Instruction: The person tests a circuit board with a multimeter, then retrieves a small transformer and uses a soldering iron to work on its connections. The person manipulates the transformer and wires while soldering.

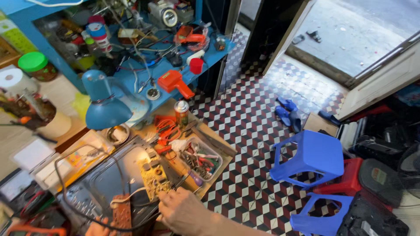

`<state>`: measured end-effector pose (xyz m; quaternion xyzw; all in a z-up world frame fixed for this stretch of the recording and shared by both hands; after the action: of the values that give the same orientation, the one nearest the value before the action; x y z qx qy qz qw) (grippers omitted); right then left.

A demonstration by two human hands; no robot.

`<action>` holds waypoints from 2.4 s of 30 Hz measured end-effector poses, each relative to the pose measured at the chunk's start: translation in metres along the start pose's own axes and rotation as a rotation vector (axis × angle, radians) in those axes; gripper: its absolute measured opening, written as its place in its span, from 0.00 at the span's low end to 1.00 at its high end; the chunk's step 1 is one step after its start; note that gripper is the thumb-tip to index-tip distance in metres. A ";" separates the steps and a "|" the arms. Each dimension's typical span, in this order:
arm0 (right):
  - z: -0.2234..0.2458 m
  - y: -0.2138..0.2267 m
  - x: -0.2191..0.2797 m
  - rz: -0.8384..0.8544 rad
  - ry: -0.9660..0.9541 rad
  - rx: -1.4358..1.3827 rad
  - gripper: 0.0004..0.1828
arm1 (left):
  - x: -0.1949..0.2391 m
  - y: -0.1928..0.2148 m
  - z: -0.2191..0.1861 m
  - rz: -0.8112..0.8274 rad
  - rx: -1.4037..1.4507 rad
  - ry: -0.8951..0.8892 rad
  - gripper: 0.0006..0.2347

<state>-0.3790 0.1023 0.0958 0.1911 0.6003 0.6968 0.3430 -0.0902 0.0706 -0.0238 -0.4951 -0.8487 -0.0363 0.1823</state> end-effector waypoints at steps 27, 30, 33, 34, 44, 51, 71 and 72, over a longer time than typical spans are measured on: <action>-0.087 -0.085 -0.161 0.368 0.134 0.476 0.13 | -0.008 0.048 0.090 0.039 -0.122 0.106 0.23; -0.092 -0.114 -0.184 0.368 0.162 0.403 0.20 | -0.035 0.054 0.107 0.028 -0.140 0.162 0.19; -0.100 -0.143 -0.203 0.378 0.204 0.362 0.25 | -0.061 0.065 0.112 0.045 -0.015 0.159 0.18; -0.106 -0.148 -0.209 0.332 0.198 0.352 0.24 | -0.067 0.067 0.113 0.054 0.035 0.158 0.17; -0.051 -0.159 -0.108 -0.007 -0.404 -0.610 0.11 | -0.076 0.063 0.105 0.060 0.162 0.273 0.14; 0.065 -0.285 -0.039 0.720 -0.833 -1.452 0.23 | -0.085 0.065 0.068 0.179 0.171 0.318 0.13; 0.037 -0.192 -0.094 0.163 -1.015 -1.591 0.22 | -0.066 0.066 0.055 0.288 0.151 0.311 0.15; 0.032 -0.201 -0.103 0.154 -1.009 -1.739 0.22 | -0.063 0.064 0.054 0.304 0.166 0.308 0.16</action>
<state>-0.2358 0.0611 -0.0768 0.1856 -0.3456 0.7508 0.5315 -0.0230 0.0642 -0.1037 -0.5890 -0.7267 -0.0135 0.3532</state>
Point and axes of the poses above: each hand's wrist, its own x-axis away from the middle knuckle, its own y-axis out of the back of the hand, z = x × y, the point moved 3 cm from there along -x, towards the middle knuckle, and after that the axes turned 13 degrees about z, right-handed, at the moved point
